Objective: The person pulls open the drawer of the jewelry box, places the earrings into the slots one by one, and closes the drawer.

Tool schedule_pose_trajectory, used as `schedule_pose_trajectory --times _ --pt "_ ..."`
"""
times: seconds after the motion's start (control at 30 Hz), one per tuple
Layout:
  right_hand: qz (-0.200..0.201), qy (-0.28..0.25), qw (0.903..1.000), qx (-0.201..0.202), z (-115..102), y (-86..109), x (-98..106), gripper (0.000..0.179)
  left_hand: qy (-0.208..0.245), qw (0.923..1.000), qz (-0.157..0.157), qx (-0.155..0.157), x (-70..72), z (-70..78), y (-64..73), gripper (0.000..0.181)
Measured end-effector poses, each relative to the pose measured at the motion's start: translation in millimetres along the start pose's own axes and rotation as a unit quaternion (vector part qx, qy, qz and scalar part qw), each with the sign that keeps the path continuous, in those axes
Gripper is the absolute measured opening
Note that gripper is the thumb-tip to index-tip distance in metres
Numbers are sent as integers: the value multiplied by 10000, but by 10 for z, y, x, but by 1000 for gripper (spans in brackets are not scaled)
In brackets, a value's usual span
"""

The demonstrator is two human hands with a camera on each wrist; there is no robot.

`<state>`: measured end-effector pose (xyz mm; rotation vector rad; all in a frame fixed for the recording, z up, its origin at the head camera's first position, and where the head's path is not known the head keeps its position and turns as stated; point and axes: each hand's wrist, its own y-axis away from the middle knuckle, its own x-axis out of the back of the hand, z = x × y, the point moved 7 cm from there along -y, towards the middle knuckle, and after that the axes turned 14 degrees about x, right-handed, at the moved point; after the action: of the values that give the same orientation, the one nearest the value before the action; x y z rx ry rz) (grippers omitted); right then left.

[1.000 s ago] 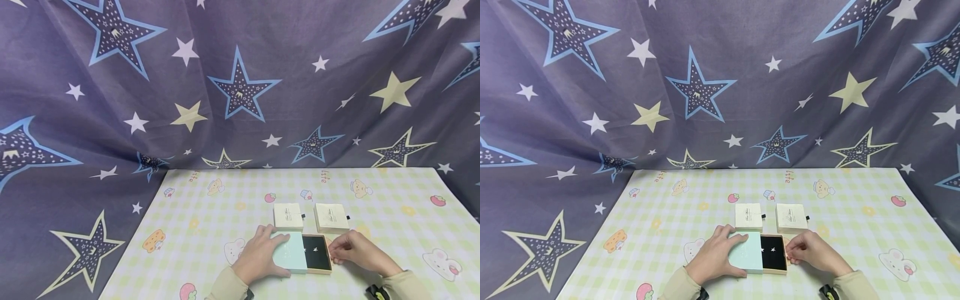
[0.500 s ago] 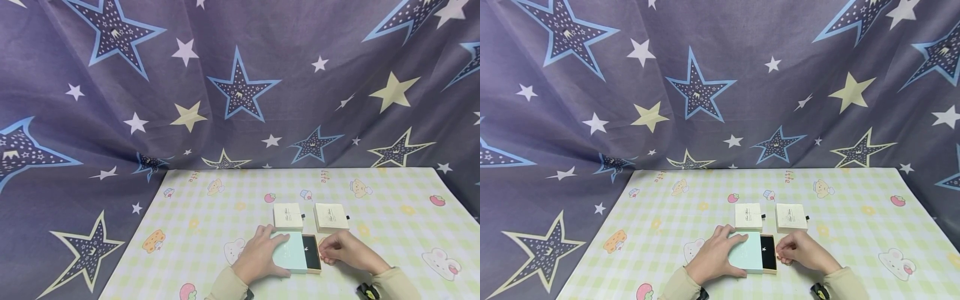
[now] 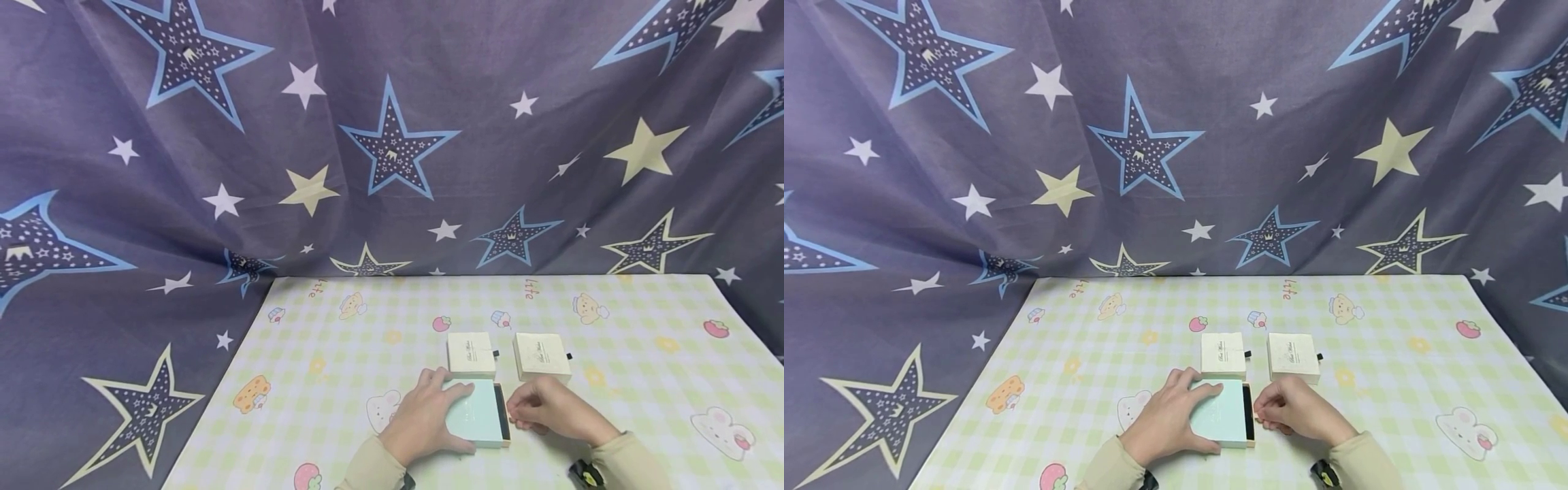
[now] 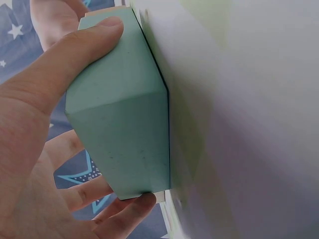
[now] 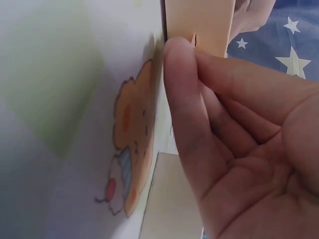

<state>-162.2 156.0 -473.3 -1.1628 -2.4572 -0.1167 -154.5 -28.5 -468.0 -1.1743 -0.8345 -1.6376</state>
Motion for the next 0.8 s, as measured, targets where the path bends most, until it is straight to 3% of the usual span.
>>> schedule_pose_trajectory --times 0.63,0.8 --pt "-37 531 9985 92 -54 -93 -40 8 -27 9999 -106 54 12 19 5 88" --pt "172 671 9976 20 -112 -58 21 25 -16 9999 -100 37 14 13 7 88"
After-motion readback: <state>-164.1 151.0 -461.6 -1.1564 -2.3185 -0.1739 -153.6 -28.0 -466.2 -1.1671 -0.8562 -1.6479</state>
